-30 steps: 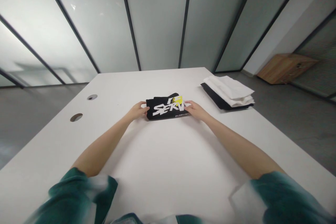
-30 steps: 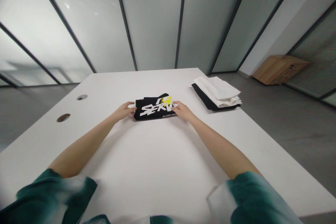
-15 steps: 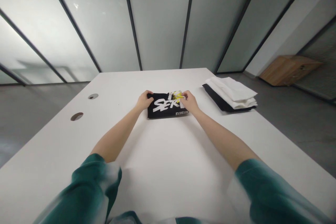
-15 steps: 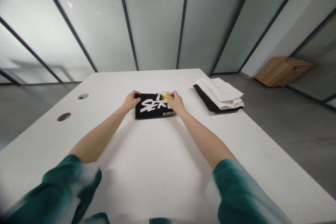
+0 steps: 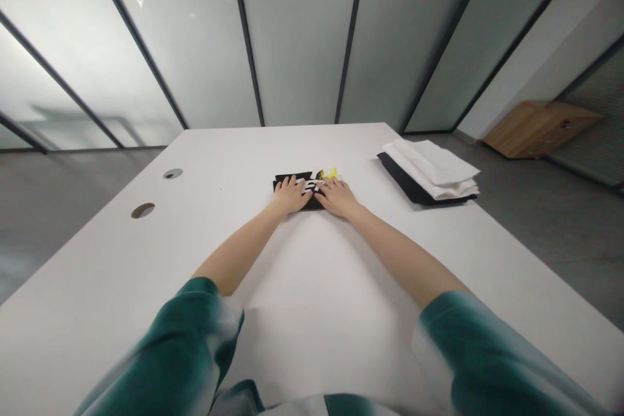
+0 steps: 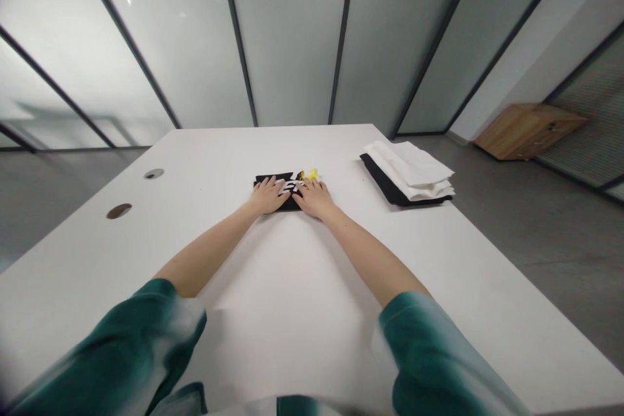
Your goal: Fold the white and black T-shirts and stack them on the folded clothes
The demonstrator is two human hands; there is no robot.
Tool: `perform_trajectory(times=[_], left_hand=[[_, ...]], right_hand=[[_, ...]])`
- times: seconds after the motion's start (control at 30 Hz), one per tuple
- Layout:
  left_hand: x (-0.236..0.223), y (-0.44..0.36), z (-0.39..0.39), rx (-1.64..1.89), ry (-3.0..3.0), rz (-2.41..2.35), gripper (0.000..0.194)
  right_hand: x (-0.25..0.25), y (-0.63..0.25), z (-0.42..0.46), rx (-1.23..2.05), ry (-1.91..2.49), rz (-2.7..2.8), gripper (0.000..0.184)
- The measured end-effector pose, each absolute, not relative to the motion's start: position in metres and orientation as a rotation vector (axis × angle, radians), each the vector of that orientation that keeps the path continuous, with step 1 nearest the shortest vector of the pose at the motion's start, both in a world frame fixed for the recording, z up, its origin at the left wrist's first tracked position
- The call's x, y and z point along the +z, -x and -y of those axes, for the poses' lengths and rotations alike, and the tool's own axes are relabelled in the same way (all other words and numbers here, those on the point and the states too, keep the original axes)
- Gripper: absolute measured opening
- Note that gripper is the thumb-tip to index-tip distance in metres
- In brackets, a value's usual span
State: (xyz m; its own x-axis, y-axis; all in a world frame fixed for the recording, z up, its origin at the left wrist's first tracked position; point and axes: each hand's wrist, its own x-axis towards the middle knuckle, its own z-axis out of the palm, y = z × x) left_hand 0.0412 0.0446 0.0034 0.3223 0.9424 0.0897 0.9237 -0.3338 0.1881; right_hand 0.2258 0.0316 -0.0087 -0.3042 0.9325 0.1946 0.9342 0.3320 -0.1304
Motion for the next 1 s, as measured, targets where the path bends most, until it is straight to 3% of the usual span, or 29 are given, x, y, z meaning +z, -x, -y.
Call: perform_trajectory(times=[0.27, 0.63, 0.7, 0.83, 1.0], left_hand=[[-0.018, -0.014, -0.041, 0.367, -2.389, -1.766, 0.063], [-0.013, -0.009, -0.043, 0.697, -2.273, -1.799, 0.048], [-0.011, -0.007, -0.042, 0.7, -2.291, -1.775, 0.056], [-0.011, -0.006, -0.038, 0.488, -2.455, -1.571, 0.094], [-0.01, -0.006, -0.035, 0.332, -2.528, -1.514, 0.081]], right_hand=[[-0.028, -0.242, -0.029, 0.161, 1.692, 2.207, 0.048], [-0.035, -0.263, -0.044, 0.283, 1.657, 1.606, 0.022], [-0.034, -0.263, -0.044, 0.325, 1.702, 1.555, 0.025], [-0.031, -0.259, -0.04, 0.28, 1.792, 1.623, 0.035], [-0.029, -0.255, -0.035, 0.204, 1.871, 1.744, 0.041]])
